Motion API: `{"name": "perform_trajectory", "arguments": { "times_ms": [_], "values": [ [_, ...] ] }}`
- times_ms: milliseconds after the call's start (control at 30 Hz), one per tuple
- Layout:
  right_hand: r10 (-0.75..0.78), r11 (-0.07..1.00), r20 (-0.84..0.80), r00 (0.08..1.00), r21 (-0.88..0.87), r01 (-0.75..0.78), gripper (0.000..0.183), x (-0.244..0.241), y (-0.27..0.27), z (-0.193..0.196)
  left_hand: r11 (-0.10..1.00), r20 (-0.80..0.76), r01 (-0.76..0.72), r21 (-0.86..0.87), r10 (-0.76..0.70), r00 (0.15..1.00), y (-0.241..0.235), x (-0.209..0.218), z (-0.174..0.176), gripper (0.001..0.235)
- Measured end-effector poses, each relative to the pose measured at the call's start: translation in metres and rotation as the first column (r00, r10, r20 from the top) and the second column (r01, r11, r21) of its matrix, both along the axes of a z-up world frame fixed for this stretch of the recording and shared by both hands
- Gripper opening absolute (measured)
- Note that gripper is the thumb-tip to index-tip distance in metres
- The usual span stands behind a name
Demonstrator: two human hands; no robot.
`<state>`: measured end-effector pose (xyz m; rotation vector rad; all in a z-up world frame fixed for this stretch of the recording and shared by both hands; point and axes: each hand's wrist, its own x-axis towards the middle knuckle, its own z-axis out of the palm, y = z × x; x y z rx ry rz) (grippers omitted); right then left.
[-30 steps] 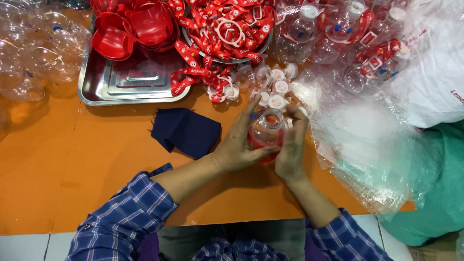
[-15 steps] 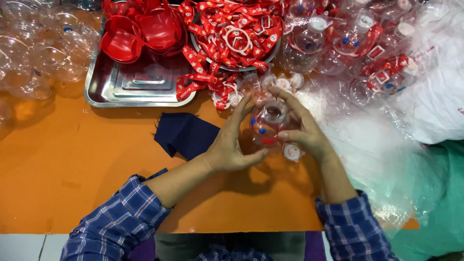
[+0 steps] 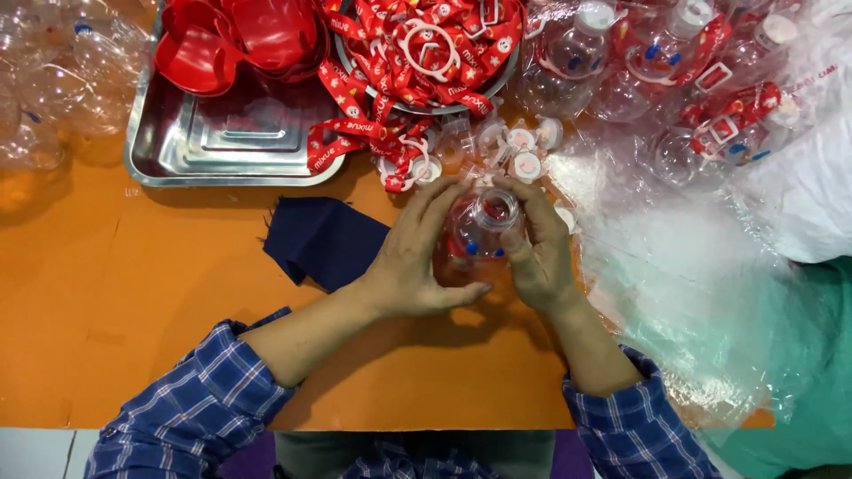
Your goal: Assembling plastic containers by wiping parts, fitting them together, and attaching a lanyard.
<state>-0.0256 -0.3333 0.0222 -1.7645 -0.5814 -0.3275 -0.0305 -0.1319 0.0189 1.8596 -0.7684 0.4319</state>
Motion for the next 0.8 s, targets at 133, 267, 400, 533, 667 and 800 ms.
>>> {"name": "perform_trajectory", "arguments": {
  "times_ms": [133, 267, 400, 533, 667, 800],
  "values": [
    [0.010, 0.991, -0.005, 1.000, 0.136, -0.009, 0.063, 0.001, 0.002, 0.000, 0.998, -0.080, 0.058, 0.001, -0.057, 0.995, -0.004, 0.004, -0.014, 0.098],
    [0.046, 0.987, 0.007, 0.999, 0.153, -0.047, 0.062, 0.000, 0.002, -0.002, 0.997, -0.065, 0.065, 0.029, -0.063, 0.996, -0.002, 0.005, -0.013, 0.099],
    [0.049, 0.967, -0.015, 0.999, 0.252, -0.044, 0.073, 0.003, 0.002, -0.017, 1.000, 0.077, 0.000, -0.001, 0.000, 0.997, 0.001, 0.002, 0.000, 0.117],
    [0.012, 0.933, -0.018, 1.000, 0.359, -0.005, 0.083, -0.001, 0.012, -0.007, 0.995, 0.153, -0.013, -0.100, 0.028, 0.988, 0.012, 0.021, -0.021, 0.105],
    [-0.126, 0.969, -0.037, 0.991, 0.210, 0.131, 0.085, 0.002, -0.003, -0.015, 0.964, 0.256, -0.262, -0.037, 0.263, 0.930, 0.032, 0.048, -0.016, 0.045],
    [-0.191, 0.966, -0.014, 0.982, 0.176, 0.190, 0.075, 0.005, -0.004, -0.013, 0.870, 0.267, -0.444, 0.212, 0.386, 0.883, 0.047, 0.061, -0.024, 0.031]
  ]
}}
